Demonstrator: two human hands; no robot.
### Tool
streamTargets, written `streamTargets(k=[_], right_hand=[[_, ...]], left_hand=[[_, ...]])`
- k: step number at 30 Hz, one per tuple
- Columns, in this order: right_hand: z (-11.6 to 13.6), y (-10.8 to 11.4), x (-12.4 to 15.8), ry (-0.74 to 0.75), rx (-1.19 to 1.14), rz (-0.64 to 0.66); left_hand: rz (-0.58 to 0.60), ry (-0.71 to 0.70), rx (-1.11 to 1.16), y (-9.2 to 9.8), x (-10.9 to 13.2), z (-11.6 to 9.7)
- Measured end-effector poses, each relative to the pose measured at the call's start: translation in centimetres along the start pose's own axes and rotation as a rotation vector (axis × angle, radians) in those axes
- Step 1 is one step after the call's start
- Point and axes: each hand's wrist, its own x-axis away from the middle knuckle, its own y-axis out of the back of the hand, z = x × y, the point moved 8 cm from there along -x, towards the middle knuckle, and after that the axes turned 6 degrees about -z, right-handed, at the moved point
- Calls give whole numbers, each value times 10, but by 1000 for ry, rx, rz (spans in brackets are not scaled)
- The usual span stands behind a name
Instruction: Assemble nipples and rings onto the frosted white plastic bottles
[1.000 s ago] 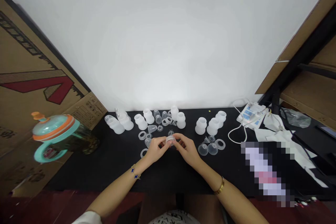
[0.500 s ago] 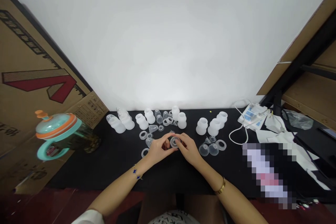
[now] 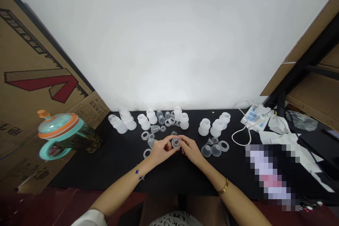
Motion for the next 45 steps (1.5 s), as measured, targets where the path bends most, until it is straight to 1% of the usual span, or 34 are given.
streamTargets(k=[4, 7, 16, 25, 29, 33, 36, 45], right_hand=[[-11, -3, -3, -45, -52, 22], [-14, -4, -4, -51, -67, 21], [-2, -2, -2, -9, -31, 6], [8, -3, 0, 21, 22, 23], [7, -3, 0, 12, 27, 25], [-1, -1, -1, -17, -21, 10], [-5, -1, -2, -12, -43, 10], [0, -1, -1, 7, -12, 0]], left_hand=[[1, -12, -24, -1, 1, -1], [-1, -18, -27, -1, 1, 0], [-3, -50, -34, -1, 1, -1], [-40, -100, -44, 0, 2, -2], [-42, -105, -46, 0, 2, -2], [-51, -106, -56, 2, 2, -4], [-55, -106, -65, 2, 2, -6], [-64, -115, -83, 3, 1, -7]])
